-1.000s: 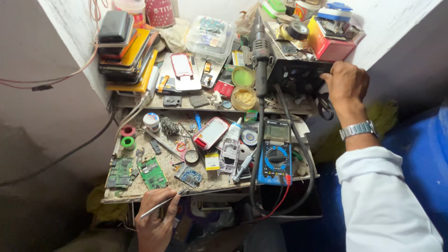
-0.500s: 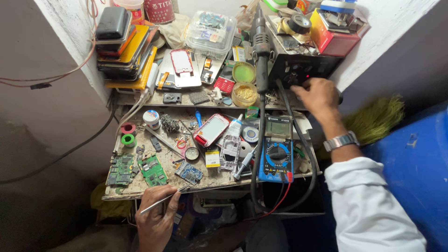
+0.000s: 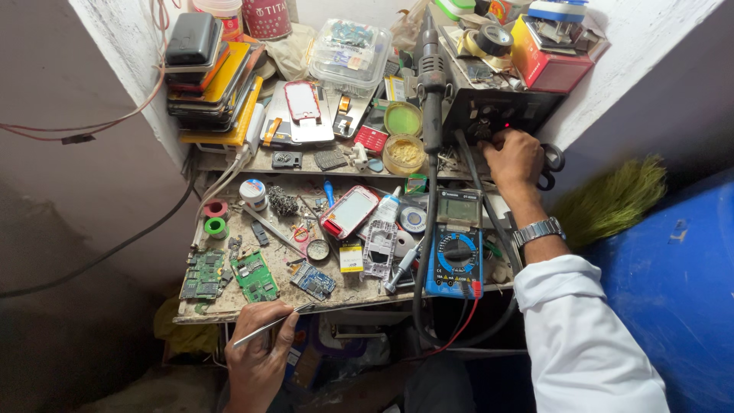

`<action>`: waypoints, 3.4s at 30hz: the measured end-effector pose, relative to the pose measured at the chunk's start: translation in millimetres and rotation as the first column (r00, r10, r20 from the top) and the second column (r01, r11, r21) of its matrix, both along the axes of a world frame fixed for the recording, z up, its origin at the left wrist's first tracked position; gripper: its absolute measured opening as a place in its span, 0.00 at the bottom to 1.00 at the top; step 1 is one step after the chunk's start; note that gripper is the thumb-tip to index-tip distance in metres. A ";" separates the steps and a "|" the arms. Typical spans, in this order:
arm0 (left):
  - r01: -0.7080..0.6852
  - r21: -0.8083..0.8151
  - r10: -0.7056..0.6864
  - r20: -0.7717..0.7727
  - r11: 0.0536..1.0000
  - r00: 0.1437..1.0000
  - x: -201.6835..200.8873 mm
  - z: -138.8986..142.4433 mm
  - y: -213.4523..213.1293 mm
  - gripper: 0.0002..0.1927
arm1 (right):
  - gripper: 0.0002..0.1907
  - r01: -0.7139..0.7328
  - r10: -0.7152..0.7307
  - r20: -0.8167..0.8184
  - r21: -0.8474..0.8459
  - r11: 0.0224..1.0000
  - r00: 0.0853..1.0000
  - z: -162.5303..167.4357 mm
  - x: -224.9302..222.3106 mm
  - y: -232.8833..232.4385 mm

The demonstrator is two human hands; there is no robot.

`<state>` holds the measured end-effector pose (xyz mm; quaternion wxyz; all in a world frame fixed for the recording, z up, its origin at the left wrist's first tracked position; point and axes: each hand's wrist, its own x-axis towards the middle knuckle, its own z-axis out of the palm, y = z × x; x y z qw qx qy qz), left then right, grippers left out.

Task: The person sits on the floor and uses a metal tool to scrape and clean a green circuit board. They then use a hot air gun to heat specific components on the board while holding it with tweezers.

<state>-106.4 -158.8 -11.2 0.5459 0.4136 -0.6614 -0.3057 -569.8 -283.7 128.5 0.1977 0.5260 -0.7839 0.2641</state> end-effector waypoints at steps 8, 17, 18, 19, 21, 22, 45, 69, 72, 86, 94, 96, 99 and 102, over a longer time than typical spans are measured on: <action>-0.006 -0.009 0.006 0.006 1.000 1.000 -0.1 3.0 0.1 0.07 | 0.17 -0.009 0.004 0.196 0.024 1.000 0.981 4.0 2.7 18.1; -0.023 -0.048 0.022 -0.008 0.999 1.000 -0.7 13.8 1.8 0.08 | 0.13 0.041 -0.029 0.147 -0.077 0.996 0.989 -5.5 9.3 0.2; -0.017 -0.048 0.017 -0.005 0.999 1.000 -1.2 14.5 0.6 0.08 | 0.13 0.028 -0.011 0.183 -0.093 0.995 0.983 -6.4 9.0 1.4; -0.015 -0.059 0.015 -0.006 0.998 1.000 -1.0 15.2 0.1 0.08 | 0.13 0.013 0.011 0.218 -0.109 0.994 0.976 -7.2 8.9 2.6; -0.021 -0.075 0.020 -0.013 0.997 1.000 -1.2 15.8 1.0 0.08 | 0.12 -0.052 0.081 0.195 -0.150 0.987 0.978 -6.2 8.5 3.4; -0.025 -0.072 0.024 -0.010 0.997 1.000 -1.2 15.8 1.6 0.08 | 0.12 -0.083 0.115 0.184 -0.169 0.982 0.976 -6.0 8.6 3.2; 0.003 -0.069 -0.004 -0.016 0.998 1.000 -1.5 12.2 0.3 0.08 | 0.12 -0.155 0.168 0.046 -0.204 0.966 0.985 -6.0 9.0 1.1; 0.051 -0.088 -0.056 -0.057 0.995 0.997 3.7 18.2 0.9 0.07 | 0.06 -0.010 0.087 0.384 -0.199 0.980 0.919 19.3 26.9 -2.0; 0.059 -0.057 -0.061 -0.029 0.997 0.998 4.2 18.9 -0.1 0.07 | 0.10 -0.006 0.043 0.217 -0.165 0.986 0.975 8.6 3.9 1.5; 0.041 -0.092 -0.044 -0.027 0.995 0.999 3.7 19.9 1.2 0.07 | 0.08 -0.076 0.105 0.160 -0.178 0.981 0.982 -6.2 2.9 0.3; 0.043 -0.086 -0.045 -0.023 0.995 0.999 3.0 20.1 0.7 0.07 | 0.09 -0.083 0.117 0.122 -0.252 0.964 0.986 -1.0 6.0 1.3; 0.029 -0.138 -0.030 -0.002 0.990 1.000 2.7 20.2 -0.2 0.07 | 0.09 -0.152 0.219 0.200 -0.302 0.941 0.955 3.2 20.3 -1.1; 0.033 -0.124 -0.035 -0.012 0.992 0.999 3.3 20.2 0.0 0.07 | 0.15 -0.217 0.292 0.343 -0.239 0.946 0.893 3.6 44.7 -14.8; 0.081 -0.042 -0.085 -0.117 0.996 0.989 5.2 19.0 1.0 0.06 | 0.20 -0.333 0.407 0.383 -0.246 0.910 0.829 -0.8 57.3 -31.1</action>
